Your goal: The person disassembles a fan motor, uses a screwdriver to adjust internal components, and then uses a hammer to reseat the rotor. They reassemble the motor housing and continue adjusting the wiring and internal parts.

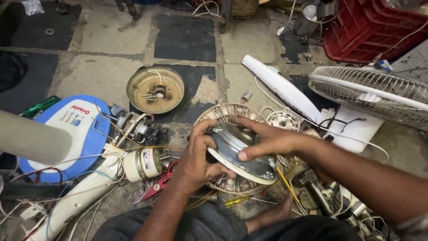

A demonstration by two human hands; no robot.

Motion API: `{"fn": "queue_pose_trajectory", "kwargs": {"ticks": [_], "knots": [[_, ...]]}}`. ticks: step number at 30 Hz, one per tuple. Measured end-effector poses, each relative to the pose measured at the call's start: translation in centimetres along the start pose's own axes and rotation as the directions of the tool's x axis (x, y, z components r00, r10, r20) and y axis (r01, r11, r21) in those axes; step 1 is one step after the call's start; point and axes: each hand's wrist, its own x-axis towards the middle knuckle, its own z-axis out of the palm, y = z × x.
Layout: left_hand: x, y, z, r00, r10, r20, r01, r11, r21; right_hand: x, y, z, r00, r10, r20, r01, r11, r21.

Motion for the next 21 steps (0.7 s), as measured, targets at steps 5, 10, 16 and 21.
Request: {"fn": "queue_pose_trajectory", "kwargs": {"ticks": [5, 10, 16, 21], "knots": [[2.6, 1.5, -2.0, 0.992, -0.1, 0.083, 0.099, 0.995, 0.01, -0.8, 0.8, 2.0, 0.977, 0.017, -0.213, 0.0, 0.997, 0.077], [4.8, 2.6, -5.6, 0.783, -0.45, 0.429, 0.365, 0.891, 0.268, -2.2, 3.1, 6.3, 0.888, -0.052, -0.456, 0.088, 0.995, 0.057], [3.3, 3.3, -5.5, 0.737, -0.361, 0.571, 0.325, 0.931, 0.169, -0.7, 7.4, 8.0, 0.793, 0.172, -0.584, 0.326, 0.691, 0.646], [1.6, 5.4, -4.4, 0.804, -0.303, 0.512, 0.385, 0.921, -0.059, 1.5, 9.7, 8.1, 0.743, 0.063, -0.666, 0.504, 0.603, 0.619]]}}
